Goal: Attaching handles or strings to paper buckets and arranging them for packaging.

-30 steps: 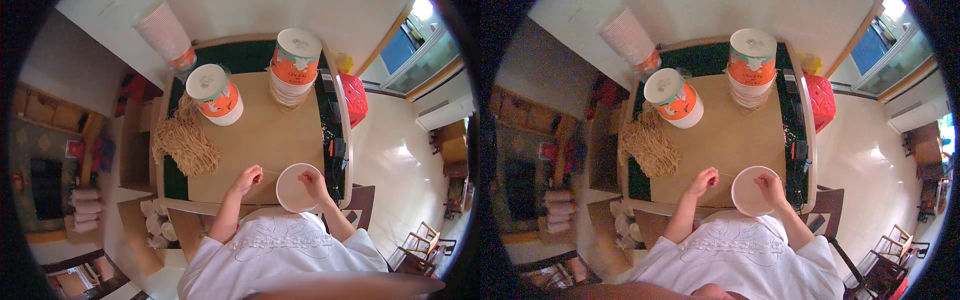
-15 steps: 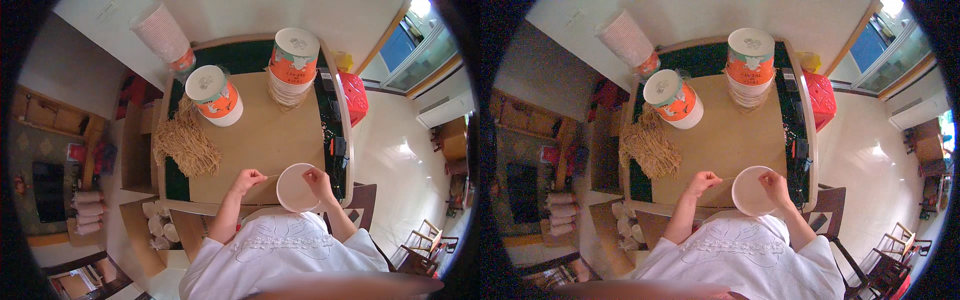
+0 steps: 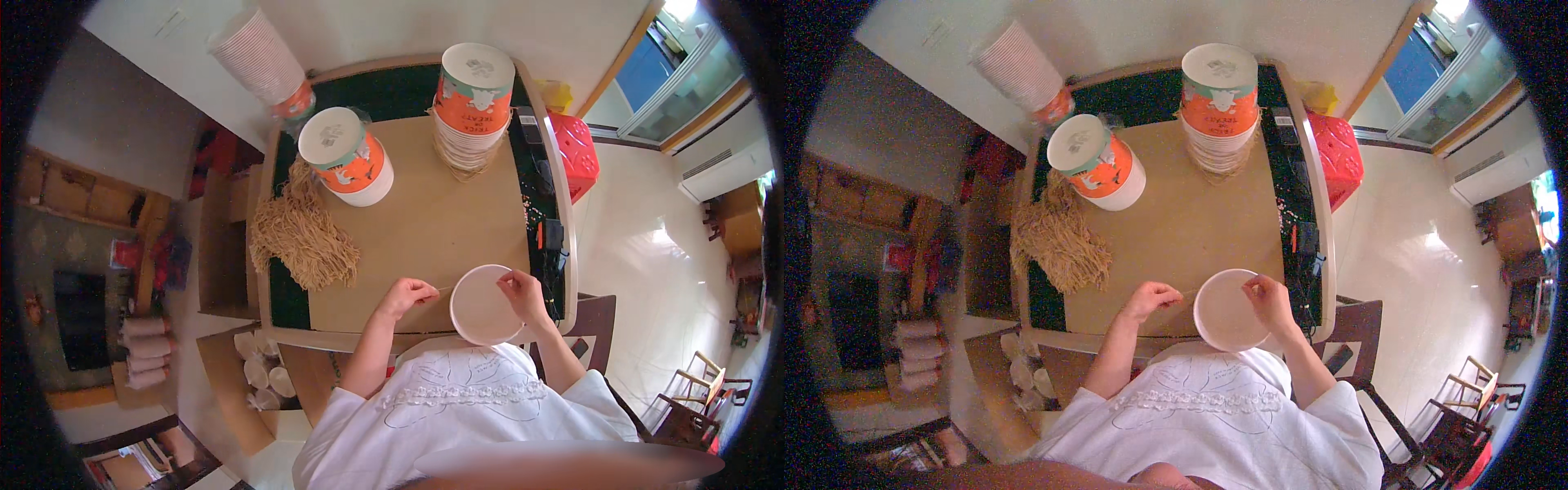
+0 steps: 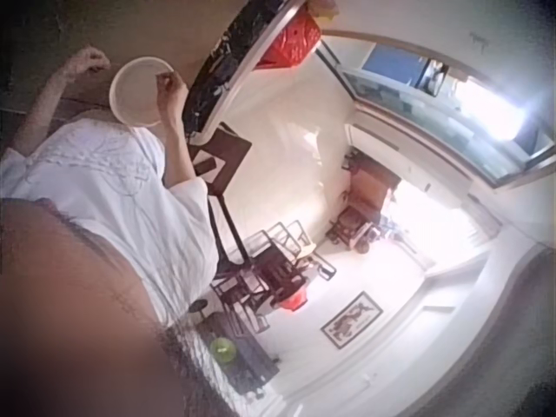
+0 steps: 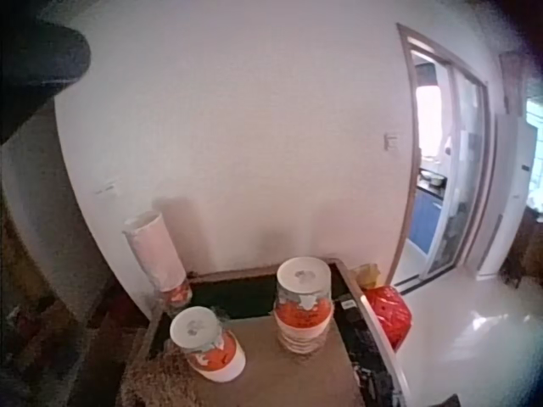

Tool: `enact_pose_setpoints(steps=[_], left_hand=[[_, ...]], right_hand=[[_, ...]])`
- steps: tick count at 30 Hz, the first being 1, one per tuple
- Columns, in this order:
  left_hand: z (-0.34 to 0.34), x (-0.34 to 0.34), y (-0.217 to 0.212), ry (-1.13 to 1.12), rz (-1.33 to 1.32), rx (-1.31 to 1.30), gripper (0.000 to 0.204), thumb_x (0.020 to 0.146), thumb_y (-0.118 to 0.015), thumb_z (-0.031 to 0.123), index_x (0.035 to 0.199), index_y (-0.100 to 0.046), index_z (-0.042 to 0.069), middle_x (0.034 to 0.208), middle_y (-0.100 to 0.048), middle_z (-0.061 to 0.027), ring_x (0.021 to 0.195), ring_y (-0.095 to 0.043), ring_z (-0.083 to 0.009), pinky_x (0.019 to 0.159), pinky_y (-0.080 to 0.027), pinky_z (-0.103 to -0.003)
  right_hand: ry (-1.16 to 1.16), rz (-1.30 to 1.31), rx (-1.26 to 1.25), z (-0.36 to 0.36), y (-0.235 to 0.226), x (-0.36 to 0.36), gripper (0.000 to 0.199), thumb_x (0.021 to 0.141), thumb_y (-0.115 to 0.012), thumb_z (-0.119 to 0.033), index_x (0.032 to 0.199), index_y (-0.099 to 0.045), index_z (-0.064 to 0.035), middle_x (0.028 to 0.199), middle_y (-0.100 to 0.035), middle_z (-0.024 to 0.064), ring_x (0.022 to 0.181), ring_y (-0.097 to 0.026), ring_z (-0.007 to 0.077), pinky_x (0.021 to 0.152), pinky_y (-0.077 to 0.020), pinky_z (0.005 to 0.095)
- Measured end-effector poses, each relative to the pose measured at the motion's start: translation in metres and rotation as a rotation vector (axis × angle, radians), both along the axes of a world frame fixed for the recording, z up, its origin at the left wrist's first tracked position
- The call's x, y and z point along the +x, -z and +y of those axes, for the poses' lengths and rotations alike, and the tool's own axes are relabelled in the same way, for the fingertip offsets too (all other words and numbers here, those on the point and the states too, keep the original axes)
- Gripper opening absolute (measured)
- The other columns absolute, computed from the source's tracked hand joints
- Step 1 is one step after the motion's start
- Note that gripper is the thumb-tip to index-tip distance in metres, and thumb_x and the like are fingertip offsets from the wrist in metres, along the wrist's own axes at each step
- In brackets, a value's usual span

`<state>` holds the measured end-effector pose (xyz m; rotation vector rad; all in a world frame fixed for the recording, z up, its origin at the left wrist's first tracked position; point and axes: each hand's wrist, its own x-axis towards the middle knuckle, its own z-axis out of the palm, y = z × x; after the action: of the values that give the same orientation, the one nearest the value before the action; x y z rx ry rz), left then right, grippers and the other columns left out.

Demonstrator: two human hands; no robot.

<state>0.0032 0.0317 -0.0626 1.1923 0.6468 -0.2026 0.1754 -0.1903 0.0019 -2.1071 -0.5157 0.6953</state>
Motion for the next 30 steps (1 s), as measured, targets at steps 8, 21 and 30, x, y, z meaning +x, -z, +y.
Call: enact_pose_setpoints(steps=[8,21,30], left_hand=[[-0.003,0.006,-0.008,0.051,-0.023,0.255,0.011,0.074,-0.073,0.01,0.071,-0.064,0.004,0.069,-0.063,0.0003,0.063,-0.054,-0.0063,0.055,-0.042,-0.021],[-0.041,0.039,-0.031,-0.196,0.063,-0.357,0.02,0.094,-0.048,0.022,0.085,-0.056,0.006,0.081,-0.063,-0.0071,0.062,-0.06,-0.0143,0.056,-0.05,-0.025],[-0.029,0.048,-0.004,-0.296,0.012,-0.457,0.017,0.095,-0.047,0.024,0.082,-0.051,0.012,0.059,-0.043,0.0038,0.043,-0.031,-0.0042,0.036,-0.021,-0.019]], right_hand=[[-0.011,0.005,0.009,-0.004,-0.001,0.004,0.006,0.078,-0.066,-0.006,0.082,-0.063,-0.0014,0.056,-0.045,-0.0034,0.053,-0.038,0.0053,0.048,-0.0332,0.0226],[-0.433,-0.1,0.245,0.038,-0.027,-0.07,0.018,0.076,-0.063,-0.001,0.093,-0.065,-0.0056,0.084,-0.063,0.0109,0.074,-0.061,0.0202,0.063,-0.0489,0.0302],[-0.501,-0.256,0.154,0.083,-0.007,0.004,0.02,0.079,-0.065,-0.02,0.09,-0.058,-0.0036,0.09,-0.061,0.0165,0.086,-0.058,0.0351,0.072,-0.0472,0.0417]])
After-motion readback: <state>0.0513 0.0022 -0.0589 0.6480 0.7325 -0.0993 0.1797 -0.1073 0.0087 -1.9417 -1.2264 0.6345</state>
